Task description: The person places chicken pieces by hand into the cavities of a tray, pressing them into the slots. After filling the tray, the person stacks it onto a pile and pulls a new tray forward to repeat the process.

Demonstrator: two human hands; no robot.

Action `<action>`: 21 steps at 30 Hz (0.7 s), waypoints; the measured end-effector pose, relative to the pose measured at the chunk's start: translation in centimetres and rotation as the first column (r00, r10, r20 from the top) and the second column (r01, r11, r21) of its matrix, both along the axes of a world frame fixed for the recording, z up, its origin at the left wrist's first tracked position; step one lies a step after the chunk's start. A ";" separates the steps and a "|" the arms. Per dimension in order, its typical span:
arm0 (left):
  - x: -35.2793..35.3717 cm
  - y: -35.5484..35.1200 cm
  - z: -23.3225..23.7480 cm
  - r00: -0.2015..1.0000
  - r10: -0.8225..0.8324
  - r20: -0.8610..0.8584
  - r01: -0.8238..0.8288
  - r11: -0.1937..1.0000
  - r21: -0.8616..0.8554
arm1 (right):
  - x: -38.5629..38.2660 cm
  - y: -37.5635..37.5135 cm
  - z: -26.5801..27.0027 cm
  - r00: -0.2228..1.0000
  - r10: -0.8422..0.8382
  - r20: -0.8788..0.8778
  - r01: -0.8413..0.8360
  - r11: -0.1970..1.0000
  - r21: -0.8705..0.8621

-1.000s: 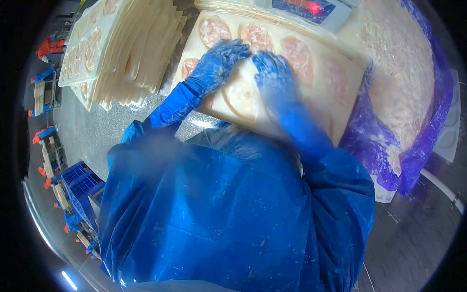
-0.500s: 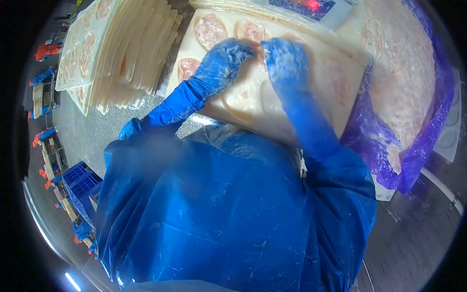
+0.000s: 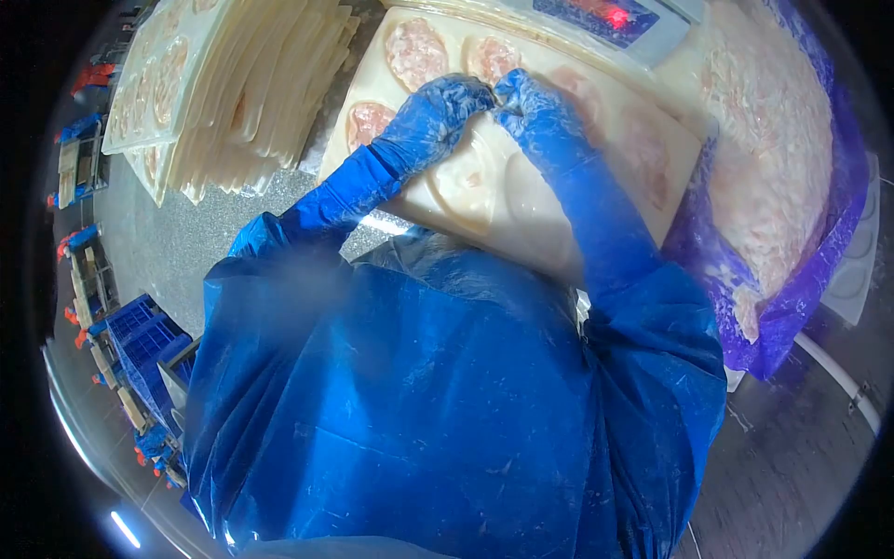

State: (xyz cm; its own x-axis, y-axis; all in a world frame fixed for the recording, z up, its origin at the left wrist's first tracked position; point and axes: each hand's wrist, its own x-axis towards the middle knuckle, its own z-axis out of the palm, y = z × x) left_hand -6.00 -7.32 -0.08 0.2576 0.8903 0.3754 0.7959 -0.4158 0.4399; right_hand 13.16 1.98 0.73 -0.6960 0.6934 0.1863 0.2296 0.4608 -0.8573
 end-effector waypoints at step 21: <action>0.1 -0.4 -0.1 0.999 0.017 -0.035 -0.017 1.000 0.004 | 1.0 -1.5 2.1 0.970 -0.241 0.036 0.211 0.905 0.370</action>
State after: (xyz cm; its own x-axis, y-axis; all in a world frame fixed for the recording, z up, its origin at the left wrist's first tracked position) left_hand -5.92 -7.76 -0.21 0.2556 0.8934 0.3693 0.8177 -0.4036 0.4103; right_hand 14.20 0.44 2.79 -0.5514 0.7297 0.4043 0.4243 0.6626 -0.6172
